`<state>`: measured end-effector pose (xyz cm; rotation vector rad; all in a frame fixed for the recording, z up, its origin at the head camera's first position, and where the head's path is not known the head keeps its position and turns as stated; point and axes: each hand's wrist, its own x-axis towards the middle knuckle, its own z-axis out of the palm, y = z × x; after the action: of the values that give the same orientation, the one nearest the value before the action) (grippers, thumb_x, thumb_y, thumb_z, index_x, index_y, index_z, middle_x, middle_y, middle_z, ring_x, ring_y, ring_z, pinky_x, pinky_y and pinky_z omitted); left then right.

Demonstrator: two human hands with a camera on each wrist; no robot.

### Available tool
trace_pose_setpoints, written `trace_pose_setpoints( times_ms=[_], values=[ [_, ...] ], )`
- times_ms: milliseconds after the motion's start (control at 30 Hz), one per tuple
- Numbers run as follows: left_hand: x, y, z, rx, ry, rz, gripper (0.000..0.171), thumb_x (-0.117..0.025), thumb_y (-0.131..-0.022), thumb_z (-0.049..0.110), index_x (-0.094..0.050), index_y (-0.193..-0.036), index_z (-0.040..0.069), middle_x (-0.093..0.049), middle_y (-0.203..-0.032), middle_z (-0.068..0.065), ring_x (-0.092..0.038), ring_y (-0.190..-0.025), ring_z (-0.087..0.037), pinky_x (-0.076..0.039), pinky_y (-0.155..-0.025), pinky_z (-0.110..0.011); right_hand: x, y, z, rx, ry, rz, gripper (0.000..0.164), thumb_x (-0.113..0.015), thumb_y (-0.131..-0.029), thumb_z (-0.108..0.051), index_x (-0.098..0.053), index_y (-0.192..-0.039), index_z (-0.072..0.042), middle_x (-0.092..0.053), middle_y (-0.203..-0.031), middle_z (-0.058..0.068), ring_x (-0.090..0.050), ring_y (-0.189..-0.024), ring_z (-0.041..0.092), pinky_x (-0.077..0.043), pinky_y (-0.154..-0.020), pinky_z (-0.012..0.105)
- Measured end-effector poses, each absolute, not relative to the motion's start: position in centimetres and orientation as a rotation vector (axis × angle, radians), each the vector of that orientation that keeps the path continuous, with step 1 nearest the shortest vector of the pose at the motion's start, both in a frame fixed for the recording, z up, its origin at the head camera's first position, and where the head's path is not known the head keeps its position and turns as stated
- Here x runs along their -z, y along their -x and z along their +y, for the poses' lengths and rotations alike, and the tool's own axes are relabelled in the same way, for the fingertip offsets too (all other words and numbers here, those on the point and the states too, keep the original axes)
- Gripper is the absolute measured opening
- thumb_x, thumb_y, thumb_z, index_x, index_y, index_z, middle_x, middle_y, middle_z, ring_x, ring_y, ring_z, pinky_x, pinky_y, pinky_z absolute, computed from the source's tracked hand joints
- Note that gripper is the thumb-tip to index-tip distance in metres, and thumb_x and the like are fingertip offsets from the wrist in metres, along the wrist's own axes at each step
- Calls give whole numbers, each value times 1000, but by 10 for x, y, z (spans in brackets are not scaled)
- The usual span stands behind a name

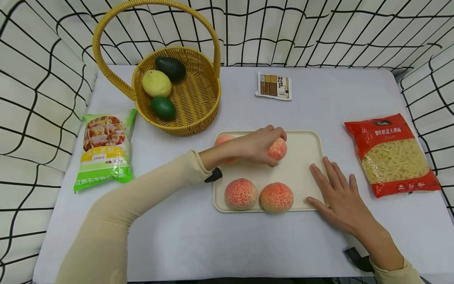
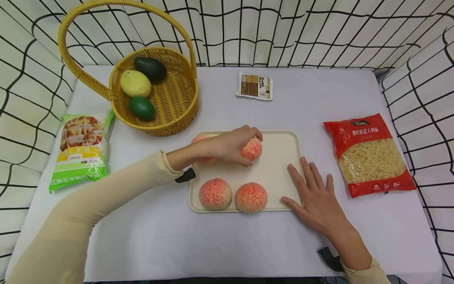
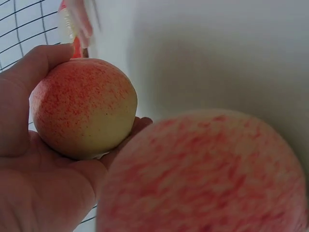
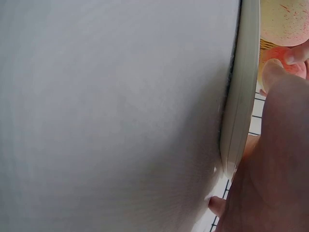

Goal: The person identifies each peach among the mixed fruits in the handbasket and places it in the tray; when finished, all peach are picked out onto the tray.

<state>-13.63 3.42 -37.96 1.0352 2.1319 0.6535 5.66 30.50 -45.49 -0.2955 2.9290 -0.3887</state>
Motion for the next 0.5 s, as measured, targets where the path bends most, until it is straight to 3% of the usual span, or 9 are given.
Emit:
trace_pose_setpoints(
  times_ms=[267,500],
  values=[
    [392,132,31,-603,-1104,2235,65,-77,-94,24,-47,-150,13,-55,-140,-14,-55,-121,-27,-50,-104,-38,454,-56,304,381,296,2932,97,-66,-95,-57,-14,-173,-29,-1,-182,12,-10,-164,45,-9,-121,85],
    [388,131,30,-613,-1069,2227,73,-81,-93,27,-45,-156,16,-50,-153,-11,-50,-138,-28,-48,-113,-40,454,-56,304,379,291,2930,98,-67,-95,-56,-14,-173,-29,-1,-182,12,-10,-164,45,-9,-121,85]
  ],
)
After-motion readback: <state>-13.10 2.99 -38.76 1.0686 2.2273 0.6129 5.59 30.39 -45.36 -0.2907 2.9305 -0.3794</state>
